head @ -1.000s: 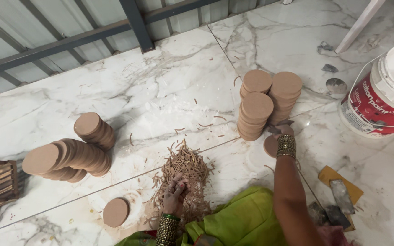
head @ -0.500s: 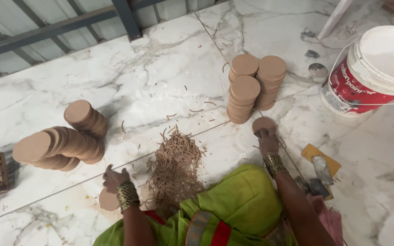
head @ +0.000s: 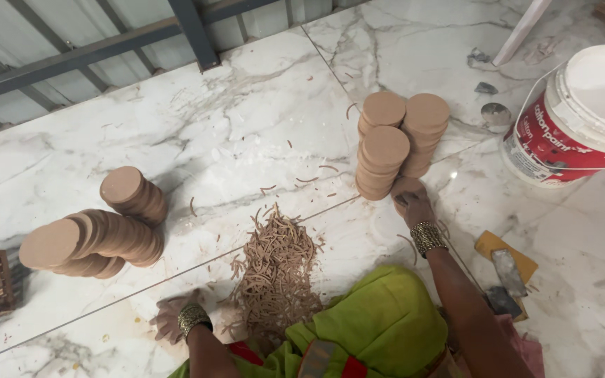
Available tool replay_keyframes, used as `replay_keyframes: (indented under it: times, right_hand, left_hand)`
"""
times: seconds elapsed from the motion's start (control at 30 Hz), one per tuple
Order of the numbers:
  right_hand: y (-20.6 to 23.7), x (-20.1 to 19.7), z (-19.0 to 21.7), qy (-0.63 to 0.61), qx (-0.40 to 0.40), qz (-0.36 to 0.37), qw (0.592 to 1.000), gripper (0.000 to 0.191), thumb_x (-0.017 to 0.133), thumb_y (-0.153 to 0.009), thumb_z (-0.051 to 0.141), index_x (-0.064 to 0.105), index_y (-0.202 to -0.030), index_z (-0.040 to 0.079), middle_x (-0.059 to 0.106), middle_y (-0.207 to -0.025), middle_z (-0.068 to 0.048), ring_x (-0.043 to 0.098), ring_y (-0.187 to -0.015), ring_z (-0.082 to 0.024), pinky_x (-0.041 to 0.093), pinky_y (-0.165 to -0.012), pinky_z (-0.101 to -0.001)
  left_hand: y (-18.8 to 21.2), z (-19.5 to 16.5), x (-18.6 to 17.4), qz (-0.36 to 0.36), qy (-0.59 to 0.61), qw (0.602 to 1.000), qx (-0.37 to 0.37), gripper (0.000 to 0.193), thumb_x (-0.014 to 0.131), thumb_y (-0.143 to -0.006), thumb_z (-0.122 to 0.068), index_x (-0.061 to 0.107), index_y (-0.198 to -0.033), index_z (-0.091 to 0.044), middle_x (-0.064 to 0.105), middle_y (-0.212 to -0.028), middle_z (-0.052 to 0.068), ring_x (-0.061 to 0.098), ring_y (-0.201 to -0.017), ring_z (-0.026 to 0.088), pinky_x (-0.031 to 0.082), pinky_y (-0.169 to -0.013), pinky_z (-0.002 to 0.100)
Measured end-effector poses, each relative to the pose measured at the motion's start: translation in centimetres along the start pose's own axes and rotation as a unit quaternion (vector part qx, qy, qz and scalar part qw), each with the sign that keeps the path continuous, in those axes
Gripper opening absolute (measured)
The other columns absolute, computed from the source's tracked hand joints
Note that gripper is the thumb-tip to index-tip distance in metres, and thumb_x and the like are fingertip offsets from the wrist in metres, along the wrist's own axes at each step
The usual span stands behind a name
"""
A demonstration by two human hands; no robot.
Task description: The person sits on the floor and sands round wooden discs one at a time, rubbing the surfaces by hand, then stacks the finished discs into piles on the floor. They repeatedly pick up a disc, sand it, and place it onto a growing stack.
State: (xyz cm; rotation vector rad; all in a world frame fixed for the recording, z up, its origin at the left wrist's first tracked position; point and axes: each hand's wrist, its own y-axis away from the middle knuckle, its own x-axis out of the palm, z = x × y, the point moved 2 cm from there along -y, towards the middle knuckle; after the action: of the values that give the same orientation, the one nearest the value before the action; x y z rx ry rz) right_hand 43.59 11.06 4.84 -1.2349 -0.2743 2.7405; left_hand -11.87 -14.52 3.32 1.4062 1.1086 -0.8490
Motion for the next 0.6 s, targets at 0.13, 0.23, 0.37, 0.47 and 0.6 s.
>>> replay_keyframes:
  times: [0.13,0.23,0.37,0.47,0.6]
  right_hand:
    - [0.7,2.1,0.8,-0.068,0.099,-0.039,0.992,0.041,0.056,-0.095,0.007,0.054,-0.136,0.012,0.062,-0.130,-0.019,0.066,-0.115,-0.036,0.053,-0.098,-0.0498]
    - [0.6,3.0,1.6,-0.218,0.211,-0.037,0.952,0.044,0.056,-0.095,0.004,0.051,-0.138,0.009,0.062,-0.130,-0.020,0.066,-0.113,-0.037,0.054,-0.096,-0.0507]
    - [0.0,4.3,3.8,-0.461,0.376,-0.029,0.803,0.048,0.055,-0.094,0.000,0.046,-0.140,0.006,0.061,-0.130,-0.022,0.067,-0.110,-0.038,0.056,-0.093,-0.0519]
    - [-0.3,5.0,5.7,-0.543,0.423,-0.041,0.725,0.051,0.055,-0.093,-0.002,0.042,-0.141,0.004,0.060,-0.130,-0.023,0.068,-0.108,-0.039,0.057,-0.090,-0.0528]
    - [-0.7,5.5,6.9,-0.594,0.455,-0.059,0.661,0.055,0.054,-0.092,-0.006,0.038,-0.143,0.001,0.059,-0.130,-0.025,0.068,-0.105,-0.040,0.059,-0.087,-0.0540]
  left_hand:
    - [-0.7,0.2,0.5,-0.012,0.007,1.000,0.004,0.122,0.087,-0.065,-0.065,0.022,-0.162,-0.028,0.006,-0.170,0.022,0.011,-0.147,0.062,0.035,-0.104,0.078]
    - [-0.8,0.4,0.5,-0.022,0.012,1.000,0.008,0.120,0.087,-0.067,-0.064,0.024,-0.161,-0.025,0.007,-0.169,0.022,0.012,-0.147,0.061,0.034,-0.104,0.079]
    - [-0.4,0.7,0.3,-0.016,-0.008,1.000,0.018,0.115,0.083,-0.071,-0.065,0.022,-0.162,-0.030,0.008,-0.169,0.018,0.011,-0.147,0.060,0.034,-0.103,0.080]
    - [-0.2,0.9,0.1,-0.009,0.014,1.000,0.019,0.114,0.086,-0.069,-0.063,0.027,-0.161,-0.031,0.007,-0.172,0.017,0.011,-0.149,0.060,0.033,-0.107,0.078]
    - [-0.3,0.8,0.1,-0.003,0.017,1.000,0.012,0.117,0.086,-0.068,-0.063,0.024,-0.162,-0.034,0.003,-0.171,0.016,0.009,-0.148,0.059,0.030,-0.107,0.079]
